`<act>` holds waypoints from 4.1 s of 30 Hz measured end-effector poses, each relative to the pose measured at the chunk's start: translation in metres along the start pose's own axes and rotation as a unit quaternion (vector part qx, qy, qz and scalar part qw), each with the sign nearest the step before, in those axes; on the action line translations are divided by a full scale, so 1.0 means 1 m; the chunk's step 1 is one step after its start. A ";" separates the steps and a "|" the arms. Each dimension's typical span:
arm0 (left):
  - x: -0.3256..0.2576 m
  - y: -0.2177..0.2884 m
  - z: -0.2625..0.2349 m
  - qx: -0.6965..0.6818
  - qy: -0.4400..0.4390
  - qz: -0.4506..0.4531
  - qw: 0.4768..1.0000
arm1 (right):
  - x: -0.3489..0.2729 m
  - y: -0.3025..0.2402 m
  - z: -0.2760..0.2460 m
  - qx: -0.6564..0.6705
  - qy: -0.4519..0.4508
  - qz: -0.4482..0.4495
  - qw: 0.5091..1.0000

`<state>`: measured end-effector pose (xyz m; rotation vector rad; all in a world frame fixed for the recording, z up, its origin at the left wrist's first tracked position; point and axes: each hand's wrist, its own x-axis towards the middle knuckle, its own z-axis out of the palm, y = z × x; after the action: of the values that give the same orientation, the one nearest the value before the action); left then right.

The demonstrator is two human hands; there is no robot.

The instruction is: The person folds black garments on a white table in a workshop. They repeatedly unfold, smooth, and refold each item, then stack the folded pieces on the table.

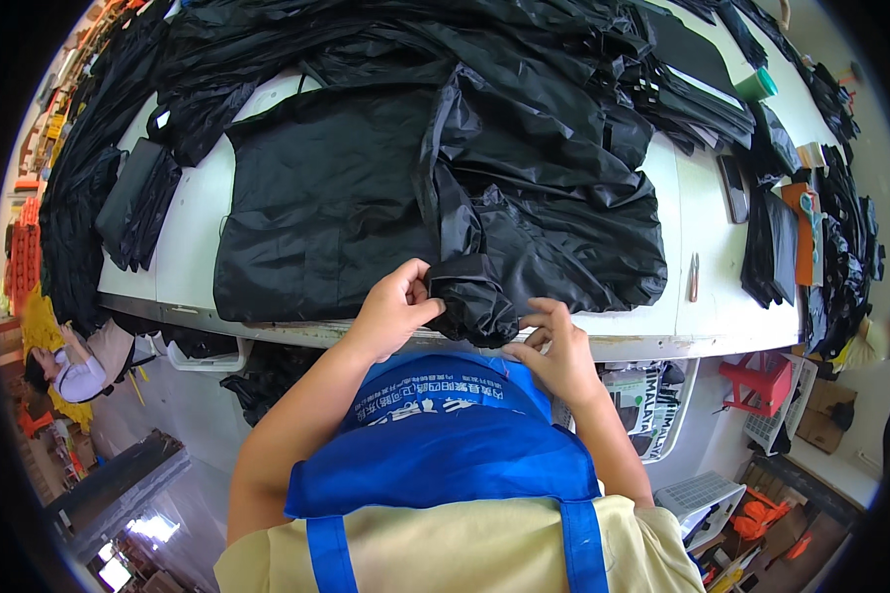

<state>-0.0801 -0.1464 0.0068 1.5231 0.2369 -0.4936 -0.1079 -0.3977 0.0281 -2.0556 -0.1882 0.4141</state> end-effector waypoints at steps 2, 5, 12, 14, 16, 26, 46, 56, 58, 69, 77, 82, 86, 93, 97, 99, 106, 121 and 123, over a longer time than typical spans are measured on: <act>-0.004 0.008 0.000 -0.048 0.008 -0.008 0.999 | -0.003 -0.011 0.000 -0.051 0.054 -0.058 0.996; -0.010 0.022 0.004 -0.108 0.008 -0.026 0.994 | -0.007 -0.021 0.001 -0.123 0.100 -0.153 0.975; -0.018 0.046 0.000 -0.126 0.020 -0.032 0.991 | -0.025 -0.025 -0.021 0.363 -0.008 -0.076 0.929; -0.020 0.049 -0.001 -0.130 0.025 -0.034 0.991 | -0.030 -0.025 -0.030 0.355 -0.013 -0.077 0.932; -0.022 0.044 -0.005 -0.153 0.021 -0.028 0.988 | -0.023 -0.026 -0.046 0.091 -0.223 0.001 0.971; -0.026 0.041 -0.018 -0.058 -0.043 0.086 0.994 | 0.072 -0.015 0.032 0.485 -0.221 -0.013 0.846; 0.005 0.035 -0.263 -0.274 0.326 0.132 0.895 | 0.074 0.028 0.008 -0.448 0.031 -0.053 0.892; -0.072 -0.090 -0.275 0.293 0.413 -0.121 0.854 | 0.079 0.098 -0.006 -0.352 0.154 0.177 0.906; -0.082 -0.102 -0.292 0.330 0.363 -0.096 0.866 | 0.061 0.101 -0.011 -0.380 0.115 0.166 0.902; 0.041 -0.024 -0.252 0.258 0.397 0.164 0.866 | 0.109 0.013 0.016 -0.450 0.189 -0.038 0.872; 0.088 -0.007 -0.334 -0.007 0.288 0.172 0.942 | 0.156 0.043 -0.039 -0.402 0.123 -0.114 0.900; 0.086 -0.034 -0.370 0.369 0.300 0.191 0.859 | 0.198 0.004 -0.043 -0.236 -0.195 -0.001 0.952; 0.099 -0.021 -0.355 0.241 0.245 0.114 0.932 | 0.277 -0.034 -0.013 -0.330 0.031 -0.138 0.933; 0.107 -0.031 -0.376 0.324 0.262 0.178 0.892 | 0.334 0.003 -0.041 -0.303 0.080 -0.142 0.939; 0.131 -0.018 -0.366 0.437 0.258 0.090 0.857 | 0.349 0.050 -0.021 -0.368 0.202 -0.087 0.903; 0.135 -0.001 -0.376 0.462 0.263 0.062 0.845 | 0.347 0.052 -0.011 -0.366 0.245 -0.041 0.897; 0.150 0.052 -0.330 0.204 0.259 0.151 0.932 | 0.339 0.066 -0.012 -0.303 0.332 -0.038 0.892; 0.260 0.065 -0.347 -0.015 0.252 0.161 0.954 | 0.345 0.088 -0.027 -0.305 0.347 0.017 0.887; 0.276 0.054 -0.344 0.212 0.292 0.138 0.922 | 0.347 0.094 -0.031 -0.311 0.349 0.001 0.884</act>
<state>0.2402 0.1474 -0.0853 2.0729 0.3840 0.1663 0.2222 -0.3655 -0.1136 -2.6922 0.1443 -0.4714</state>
